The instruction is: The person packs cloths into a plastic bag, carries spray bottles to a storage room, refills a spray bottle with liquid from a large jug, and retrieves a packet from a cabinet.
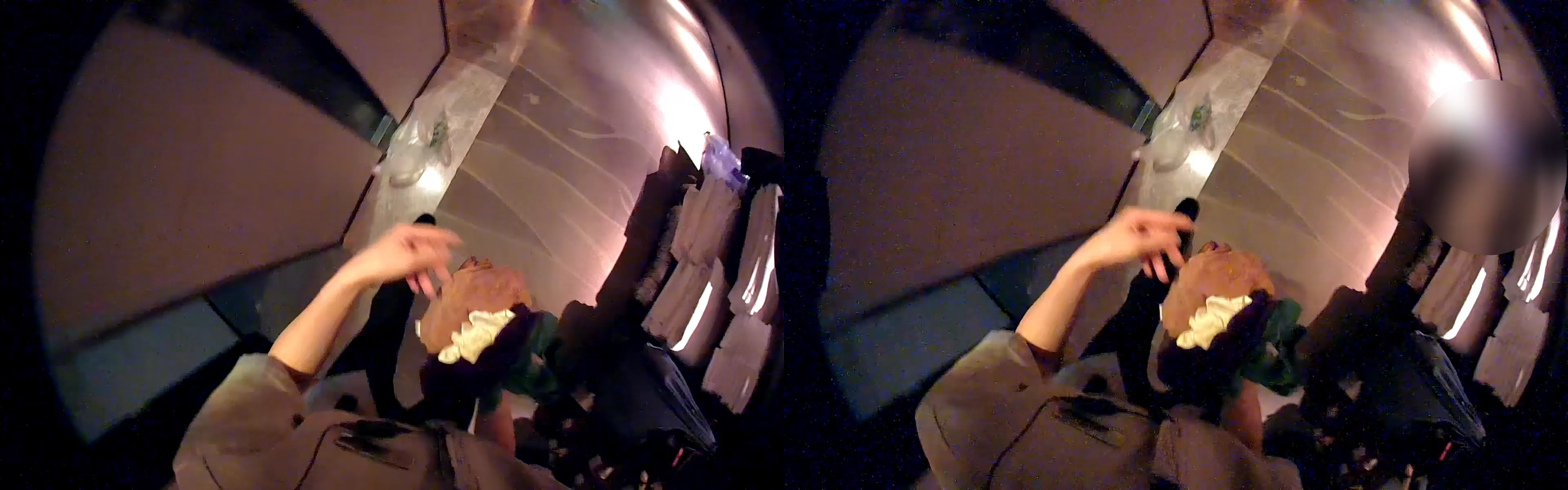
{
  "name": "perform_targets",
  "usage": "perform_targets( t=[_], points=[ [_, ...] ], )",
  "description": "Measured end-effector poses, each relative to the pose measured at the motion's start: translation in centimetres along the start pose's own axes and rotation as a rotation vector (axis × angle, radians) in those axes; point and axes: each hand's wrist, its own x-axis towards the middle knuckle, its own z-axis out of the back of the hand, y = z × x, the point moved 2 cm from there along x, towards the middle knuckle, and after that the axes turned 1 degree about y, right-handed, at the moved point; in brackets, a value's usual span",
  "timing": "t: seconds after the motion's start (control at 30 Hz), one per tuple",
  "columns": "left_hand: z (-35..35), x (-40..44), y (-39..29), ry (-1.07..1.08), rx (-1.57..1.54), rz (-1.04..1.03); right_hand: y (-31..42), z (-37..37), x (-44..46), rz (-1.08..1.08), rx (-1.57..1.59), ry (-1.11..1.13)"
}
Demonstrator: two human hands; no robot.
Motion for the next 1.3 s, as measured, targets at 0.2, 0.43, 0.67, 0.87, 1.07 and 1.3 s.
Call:
perform_targets(
  t=[0.2, 0.43, 0.67, 0.87, 1.07, 1.3],
  points=[
    [23.3, 27.5, 6.6, -0.874, 1.142, -0.323, -1.4, -7.8, 15.4, -0.053, 0.038, -0.104],
    [24.8, 33.7, 4.7, -0.961, 1.199, -0.078, -1.4, -11.0, 16.9, -0.164, 0.153, -0.036],
    [24.6, 27.7, -5.5, -0.357, 0.112, -0.12, 1.5, -12.4, 16.0, -0.097, 0.284, 0.012],
    [16.1, 21.9, -13.4, 0.014, 0.096, 0.271, 5.5, -13.2, 17.9, 0.023, 0.447, 0.067],
    [8.5, 15.0, -17.3, 0.197, -0.041, 0.147, 8.5, -16.0, 18.7, 0.147, 0.683, 0.231],
    [0.5, 7.0, -15.7, 0.313, -0.059, 0.199, 11.6, -15.2, 15.8, 0.399, 0.632, 0.342]
  ],
)
